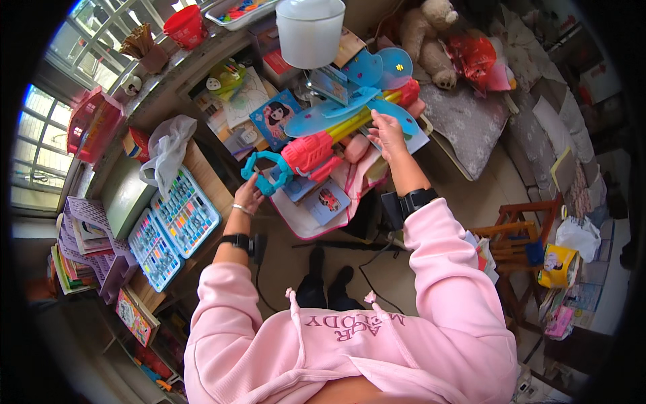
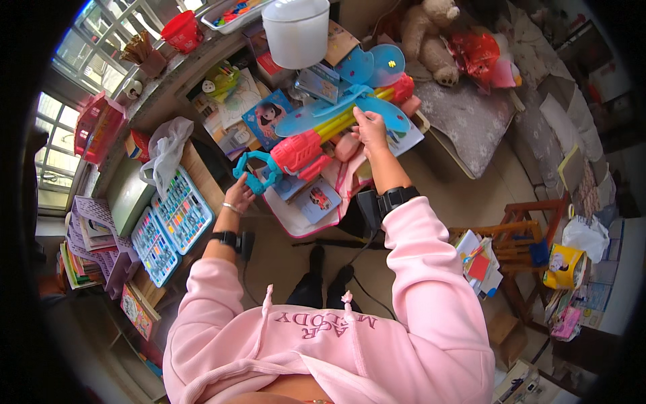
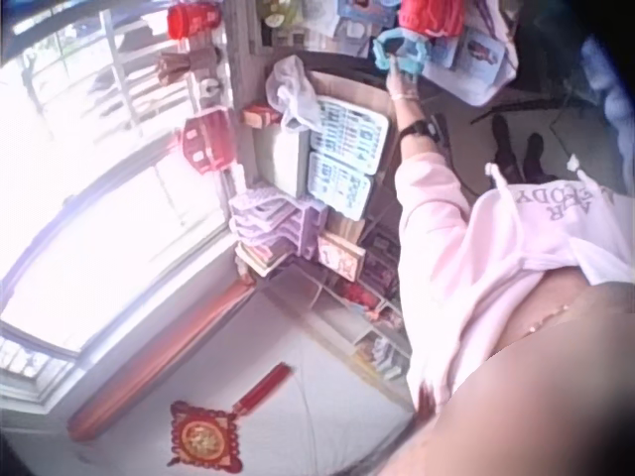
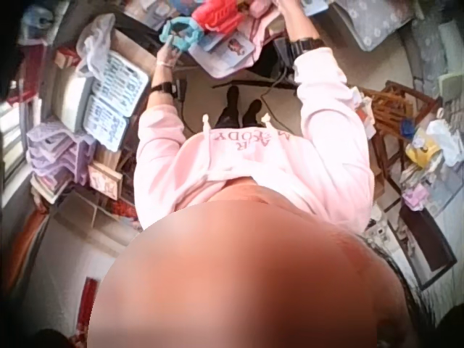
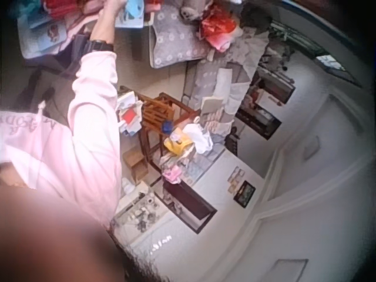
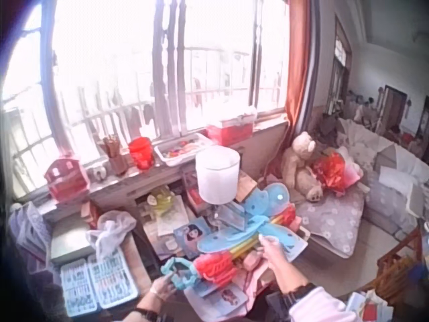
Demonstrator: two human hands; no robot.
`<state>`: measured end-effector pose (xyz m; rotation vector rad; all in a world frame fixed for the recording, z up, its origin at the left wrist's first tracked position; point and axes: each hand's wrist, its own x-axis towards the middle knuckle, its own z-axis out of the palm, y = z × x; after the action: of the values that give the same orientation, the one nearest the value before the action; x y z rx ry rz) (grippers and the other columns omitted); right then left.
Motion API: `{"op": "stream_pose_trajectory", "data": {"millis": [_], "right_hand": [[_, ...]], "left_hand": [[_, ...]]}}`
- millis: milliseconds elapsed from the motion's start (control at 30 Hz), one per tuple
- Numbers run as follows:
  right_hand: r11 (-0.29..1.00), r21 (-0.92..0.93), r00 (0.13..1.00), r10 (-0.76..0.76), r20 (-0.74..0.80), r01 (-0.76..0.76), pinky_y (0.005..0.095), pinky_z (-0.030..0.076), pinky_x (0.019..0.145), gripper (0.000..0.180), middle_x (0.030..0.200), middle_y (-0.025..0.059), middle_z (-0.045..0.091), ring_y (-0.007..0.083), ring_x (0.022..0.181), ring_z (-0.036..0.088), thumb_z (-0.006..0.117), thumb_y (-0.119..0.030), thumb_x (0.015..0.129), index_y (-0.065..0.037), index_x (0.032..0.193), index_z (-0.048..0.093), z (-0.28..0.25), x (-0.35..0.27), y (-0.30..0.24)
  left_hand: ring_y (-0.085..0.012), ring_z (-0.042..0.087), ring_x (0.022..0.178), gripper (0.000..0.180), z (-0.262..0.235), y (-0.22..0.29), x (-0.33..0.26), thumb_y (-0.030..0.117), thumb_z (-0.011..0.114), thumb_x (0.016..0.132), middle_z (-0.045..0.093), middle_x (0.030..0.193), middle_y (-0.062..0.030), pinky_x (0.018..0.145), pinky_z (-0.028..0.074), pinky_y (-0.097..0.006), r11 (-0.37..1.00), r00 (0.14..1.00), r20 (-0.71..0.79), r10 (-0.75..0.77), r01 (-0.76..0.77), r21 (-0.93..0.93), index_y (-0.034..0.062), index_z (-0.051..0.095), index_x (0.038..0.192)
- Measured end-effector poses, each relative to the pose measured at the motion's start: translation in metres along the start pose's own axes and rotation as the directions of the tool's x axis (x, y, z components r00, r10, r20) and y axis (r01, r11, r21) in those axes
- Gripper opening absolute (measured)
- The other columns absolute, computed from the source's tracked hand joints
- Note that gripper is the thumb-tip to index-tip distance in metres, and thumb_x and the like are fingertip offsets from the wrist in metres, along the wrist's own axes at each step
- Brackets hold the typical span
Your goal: The person organizes a cluttered room by sorting books, papers, and toys. They place items into a purple organizer, fold a pink bib, and arrange various objects on shelves and under a table.
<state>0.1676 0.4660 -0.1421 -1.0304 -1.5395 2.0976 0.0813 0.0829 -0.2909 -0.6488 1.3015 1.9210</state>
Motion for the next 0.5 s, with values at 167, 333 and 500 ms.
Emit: {"op": "stream_pose_trajectory", "data": {"millis": [167,333,500], "right_hand": [[0.980,-0.196,0.981,-0.012,-0.195,-0.027,0.0353,0.046,0.059,0.070,0.105,0.0131,0.048,0.0212,0.083,0.051,0.075,-0.036,0.070,0.000,0.117,0.037,0.018,0.021,-0.014],[0.959,-0.009,0.957,0.281,-0.074,-0.282,0.0523,0.041,0.088,0.081,0.131,0.0214,0.036,0.0383,0.118,0.039,0.072,-0.046,0.069,-0.002,0.128,0.036,0.032,0.048,0.000],[0.966,-0.079,0.969,0.246,0.003,-0.245,0.0491,0.048,0.081,0.068,0.129,0.0250,0.037,0.0439,0.112,0.045,0.066,-0.033,0.077,0.005,0.124,0.036,0.050,0.067,0.013]], "left_hand": [[-0.0162,0.049,0.091,0.067,-0.012,0.006,-0.057,0.023,0.067,0.079,0.051,0.106,-0.0050,0.074,0.040,-0.033,0.958,0.947,-0.207,0.246,-0.206,0.198,0.0047,0.031,0.132],[-0.0154,0.048,0.093,0.062,0.013,0.001,-0.084,0.019,0.064,0.078,0.049,0.112,-0.0068,0.076,0.040,-0.029,0.895,0.921,-0.101,0.377,-0.334,0.295,0.0043,0.035,0.130],[-0.0138,0.051,0.091,0.047,0.051,0.014,-0.087,0.019,0.060,0.082,0.053,0.107,-0.0056,0.076,0.041,-0.028,0.909,0.928,-0.003,0.372,-0.363,0.204,0.0049,0.043,0.123]]}}
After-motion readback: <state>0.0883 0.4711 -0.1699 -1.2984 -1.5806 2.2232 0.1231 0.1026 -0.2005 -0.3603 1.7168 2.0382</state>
